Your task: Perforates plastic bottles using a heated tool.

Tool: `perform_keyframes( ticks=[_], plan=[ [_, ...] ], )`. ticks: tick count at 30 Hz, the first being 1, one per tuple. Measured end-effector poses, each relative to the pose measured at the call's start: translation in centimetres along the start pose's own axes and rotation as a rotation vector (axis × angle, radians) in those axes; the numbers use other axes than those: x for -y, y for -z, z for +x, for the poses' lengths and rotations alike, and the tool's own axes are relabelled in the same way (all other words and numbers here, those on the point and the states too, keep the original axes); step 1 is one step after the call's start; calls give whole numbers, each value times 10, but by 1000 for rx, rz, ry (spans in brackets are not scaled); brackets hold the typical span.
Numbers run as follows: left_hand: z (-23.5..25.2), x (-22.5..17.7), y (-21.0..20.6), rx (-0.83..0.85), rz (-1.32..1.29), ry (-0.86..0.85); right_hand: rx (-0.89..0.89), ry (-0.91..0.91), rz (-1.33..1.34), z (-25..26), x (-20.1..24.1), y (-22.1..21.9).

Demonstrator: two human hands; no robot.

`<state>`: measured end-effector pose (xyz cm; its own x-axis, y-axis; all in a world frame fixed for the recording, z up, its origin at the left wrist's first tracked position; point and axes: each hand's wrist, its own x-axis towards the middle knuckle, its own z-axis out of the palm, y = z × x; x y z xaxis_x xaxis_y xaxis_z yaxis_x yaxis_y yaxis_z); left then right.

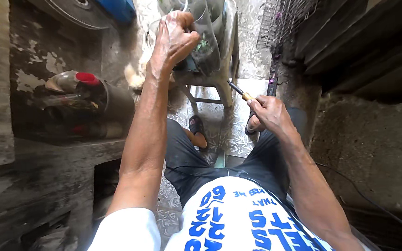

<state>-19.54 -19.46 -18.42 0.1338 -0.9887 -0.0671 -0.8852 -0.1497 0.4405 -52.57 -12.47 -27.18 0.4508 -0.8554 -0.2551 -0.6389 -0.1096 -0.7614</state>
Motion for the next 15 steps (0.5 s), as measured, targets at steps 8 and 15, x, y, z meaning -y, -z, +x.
perform_keyframes(
  ticks=[8,15],
  plan=[
    [19,-18,-6,39,147,21,31,-49,-31,17,25,-11],
    [19,-20,-8,34,133,78,30,-41,-80,21,43,-24]
  ],
)
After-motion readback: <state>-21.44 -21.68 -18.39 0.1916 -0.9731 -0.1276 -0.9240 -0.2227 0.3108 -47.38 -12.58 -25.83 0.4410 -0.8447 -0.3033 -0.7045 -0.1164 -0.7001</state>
